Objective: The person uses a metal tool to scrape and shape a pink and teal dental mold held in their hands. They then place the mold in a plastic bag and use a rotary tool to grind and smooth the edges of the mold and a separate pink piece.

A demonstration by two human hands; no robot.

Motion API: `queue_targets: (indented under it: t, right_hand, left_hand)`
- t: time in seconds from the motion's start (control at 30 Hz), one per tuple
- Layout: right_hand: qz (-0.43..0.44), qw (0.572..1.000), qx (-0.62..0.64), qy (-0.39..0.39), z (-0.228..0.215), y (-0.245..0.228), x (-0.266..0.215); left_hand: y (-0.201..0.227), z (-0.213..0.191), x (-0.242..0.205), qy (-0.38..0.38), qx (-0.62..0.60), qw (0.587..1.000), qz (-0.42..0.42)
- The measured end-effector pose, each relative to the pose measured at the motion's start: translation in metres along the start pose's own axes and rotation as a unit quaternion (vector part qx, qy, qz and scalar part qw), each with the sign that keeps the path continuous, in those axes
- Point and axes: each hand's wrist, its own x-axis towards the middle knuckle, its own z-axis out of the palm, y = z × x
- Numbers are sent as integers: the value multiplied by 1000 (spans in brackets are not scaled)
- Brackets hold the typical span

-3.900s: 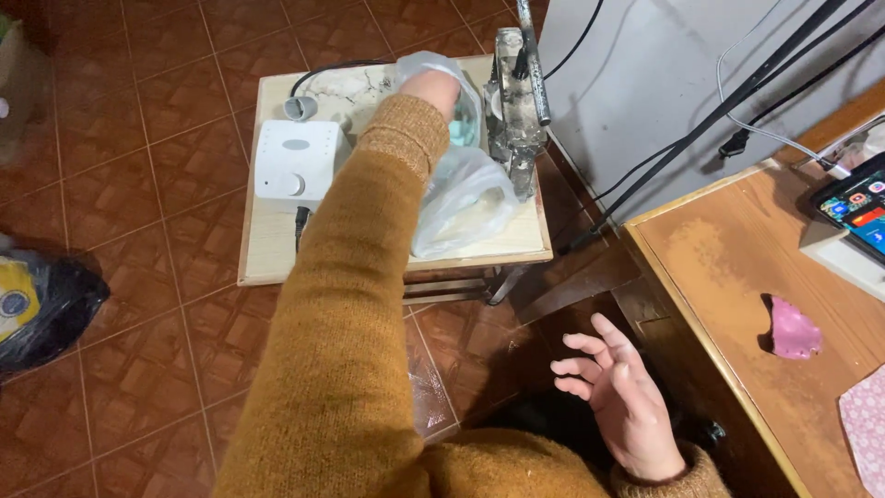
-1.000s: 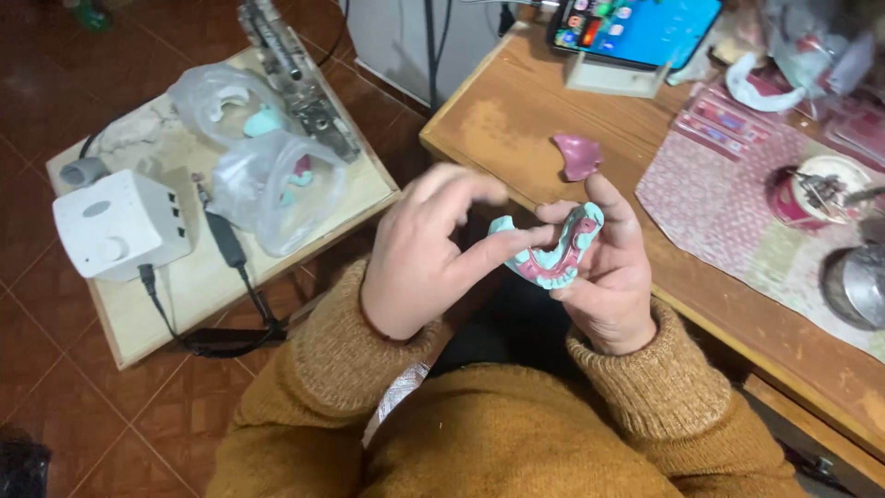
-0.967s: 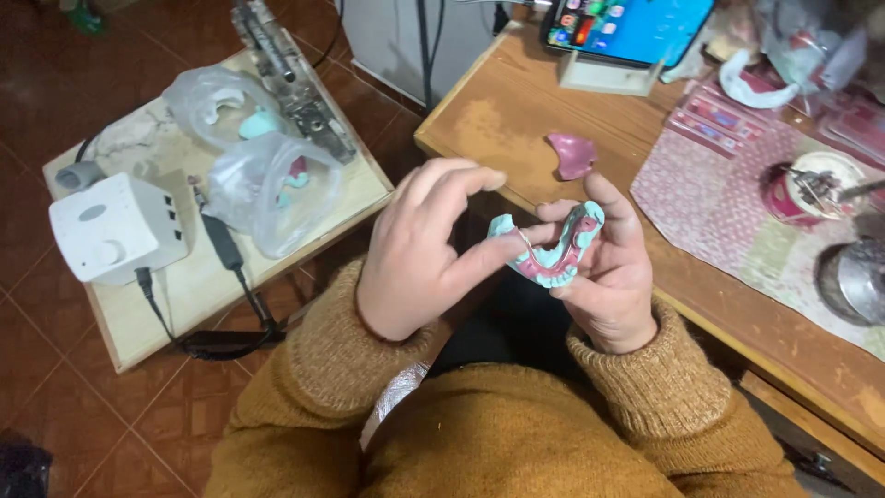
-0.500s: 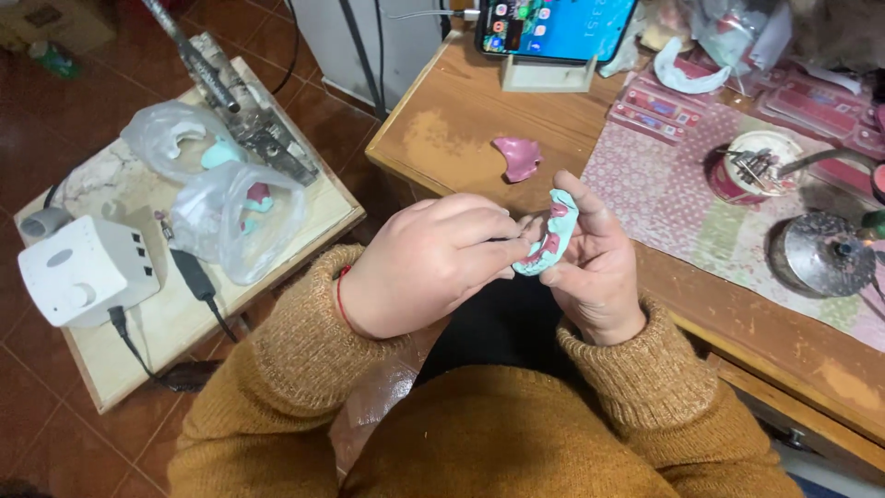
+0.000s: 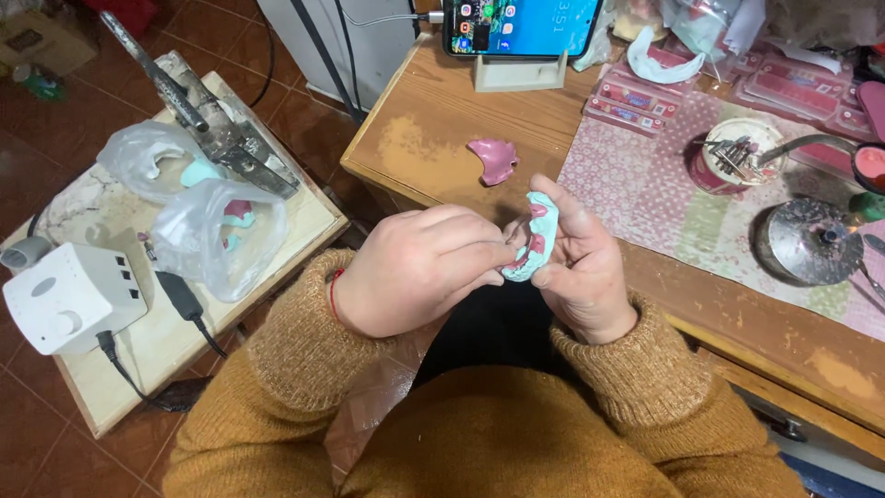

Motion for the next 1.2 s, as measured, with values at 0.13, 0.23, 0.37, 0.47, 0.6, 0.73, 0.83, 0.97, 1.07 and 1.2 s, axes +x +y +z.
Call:
queue_targets:
  t: [0.13, 0.23, 0.37, 0.47, 0.6, 0.73, 0.83, 0.97, 1.07, 1.2]
  right_hand:
    - [4, 1000, -15, 3, 0, -1, 0]
    - [8, 1000, -12, 5, 0, 0, -1]
    - [9, 1000, -15, -5, -2, 0, -1]
    - [14, 1000, -18, 13, -5, 5, -4]
    - [-45, 996, -61, 43, -8, 12, -9]
    - [-103, 976, -184, 49, -10, 21, -13]
    - [-145, 952, -262, 58, -13, 27, -14]
    - [-206, 902, -377, 41, -13, 26, -9]
    - [-211, 891, -400, 25, -14, 25, -8]
    - [-204, 894, -399, 23, -14, 24, -8]
  left_hand:
    - [-3, 2, -1, 1, -16, 1000, 0]
    - [-4, 3, -2, 6, -26, 1000, -2]
    - [-3, 3, -4, 5, -47, 999, -15]
    - [-5, 5, -6, 1, -54, 998, -31]
    - [-3, 5, -1, 4, -61, 997, -46]
    - [7, 23, -1, 79, -36, 992, -95]
    - [10, 31, 2, 107, -14, 985, -132]
    - [7, 34, 2, 107, -17, 982, -157]
    - [5, 30, 3, 97, -21, 985, -141]
    - [5, 31, 2, 88, -28, 987, -130]
